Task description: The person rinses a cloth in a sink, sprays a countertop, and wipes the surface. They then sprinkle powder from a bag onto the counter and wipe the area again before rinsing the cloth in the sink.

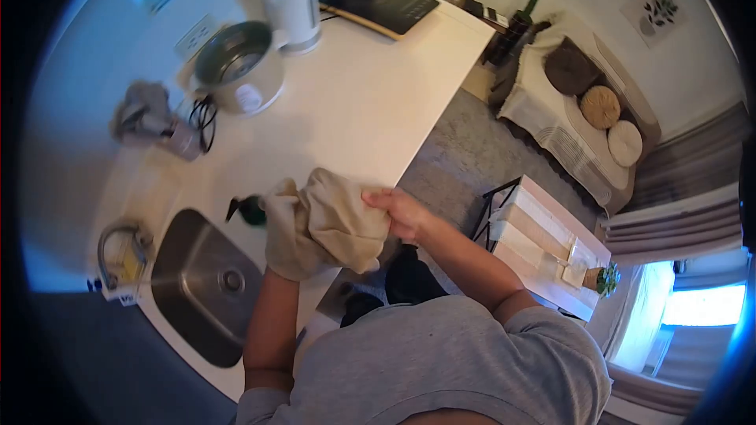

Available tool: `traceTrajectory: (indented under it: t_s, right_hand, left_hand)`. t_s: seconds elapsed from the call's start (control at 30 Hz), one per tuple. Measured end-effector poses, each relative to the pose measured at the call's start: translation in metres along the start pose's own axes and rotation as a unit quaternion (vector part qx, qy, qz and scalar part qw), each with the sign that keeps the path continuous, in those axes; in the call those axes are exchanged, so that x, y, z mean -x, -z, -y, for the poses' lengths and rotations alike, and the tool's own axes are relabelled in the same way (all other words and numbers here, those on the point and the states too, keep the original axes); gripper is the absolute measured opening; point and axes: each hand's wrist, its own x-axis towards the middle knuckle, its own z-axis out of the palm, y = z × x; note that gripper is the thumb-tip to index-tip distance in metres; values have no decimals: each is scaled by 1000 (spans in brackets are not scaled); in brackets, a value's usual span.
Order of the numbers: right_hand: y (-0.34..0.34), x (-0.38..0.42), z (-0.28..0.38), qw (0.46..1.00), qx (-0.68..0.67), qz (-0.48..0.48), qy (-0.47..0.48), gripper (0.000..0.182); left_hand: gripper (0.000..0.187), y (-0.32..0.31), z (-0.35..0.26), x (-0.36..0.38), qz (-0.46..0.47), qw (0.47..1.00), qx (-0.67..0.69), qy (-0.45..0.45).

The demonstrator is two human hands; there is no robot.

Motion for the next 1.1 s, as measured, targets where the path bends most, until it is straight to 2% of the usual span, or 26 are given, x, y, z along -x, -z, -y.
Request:
traceTrajectory:
  t_s: [0.07, 0.1, 0.13, 0.17, 0.2, 0.23, 0.27, 0.3, 0.33, 0.37, 0.4, 0.43, 0.47, 0.5, 0.53, 0.6, 0.7, 0.73, 0.8, 0.87, 0.93, 1.0, 1.07, 1.1]
  right_hand:
    - [21, 5, 60, 984, 83, -12, 156, 44]
    - [30, 1, 94, 969, 125, -34, 209, 42]
    - [42, -4, 125, 950, 165, -59, 259, 40]
    - [60, -10, 154, 948, 160, -68, 265, 40]
    - [81, -18, 184, 870, 357, -207, 270, 40]
    - [104, -19, 212, 736, 530, -334, 255, 40]
    - [129, -10, 233, 733, 529, -339, 262, 40]
    - [156, 5, 247, 698, 560, -318, 314, 39]
    - [185, 21, 257, 664, 587, -296, 357, 38]
    - [214, 35, 268, 693, 586, -286, 306, 33]
    - [238, 46, 279, 722, 582, -275, 255, 29]
    - [257, 51, 290, 724, 579, -278, 251, 29]
    - [275, 54, 303, 746, 562, -271, 234, 26]
    - [290, 54, 318, 766, 544, -262, 220, 22]
    - [299, 53, 335, 766, 544, -262, 219, 22]
    - [309, 47, 374, 779, 536, -161, 283, 19]
    - [346, 35, 439, 766, 569, -115, 276, 19]
    - [367, 32, 458, 767, 573, -112, 267, 19]
    - [421, 32, 501, 736, 604, -146, 270, 18]
    - [475, 49, 542, 726, 616, -224, 210, 18]
    - [515, 77, 580, 725, 601, -289, 173, 18]
    - [564, 102, 606, 734, 575, -331, 146, 19]
    - [605, 122, 629, 750, 534, -371, 119, 18]
    - [622, 128, 643, 782, 474, -396, 83, 18]
  left_hand:
    - [20, -12, 18, -38, 44, 987, -81, 135]
    - [23, -9, 43, -52, 118, 982, -130, 73]
    - [23, -15, 56, -71, 129, 981, -128, 68]
    - [28, -29, 68, -90, 79, 960, 92, 254]
    - [33, -37, 83, -111, 20, 856, 300, 421]
    - [33, 7, 159, -102, 28, 855, 299, 422]
    - [37, 42, 221, -56, 76, 955, -60, 279]
    - [42, 14, 182, -85, -42, 890, 37, 452]
    - [46, 16, 175, -76, -138, 860, -100, 480]
    - [51, 13, 178, -74, -241, 847, -120, 459]
    - [52, 2, 179, -76, -288, 849, -156, 414]
    - [53, -13, 178, -85, -334, 846, -191, 368]
    - [53, -40, 177, -105, -331, 846, -193, 372]
    - [51, -77, 174, -132, -328, 861, -251, 296]
    - [49, -114, 172, -161, -323, 869, -307, 216]
    - [48, -187, 169, -230, -263, 882, -369, 133]
    - [47, -291, 175, -328, -203, 893, -397, 63]
    - [47, -319, 187, -354, -198, 894, -401, 32]
    - [44, -376, 215, -407, -197, 903, -381, -34]
    - [42, -425, 259, -456, -164, 919, -344, -102]
    - [43, -476, 283, -495, -123, 937, -320, -60]
    - [45, -519, 303, -529, -110, 957, -267, 23]
    - [47, -554, 321, -560, -78, 961, -264, 38]
    - [48, -569, 334, -574, -67, 968, -235, 63]
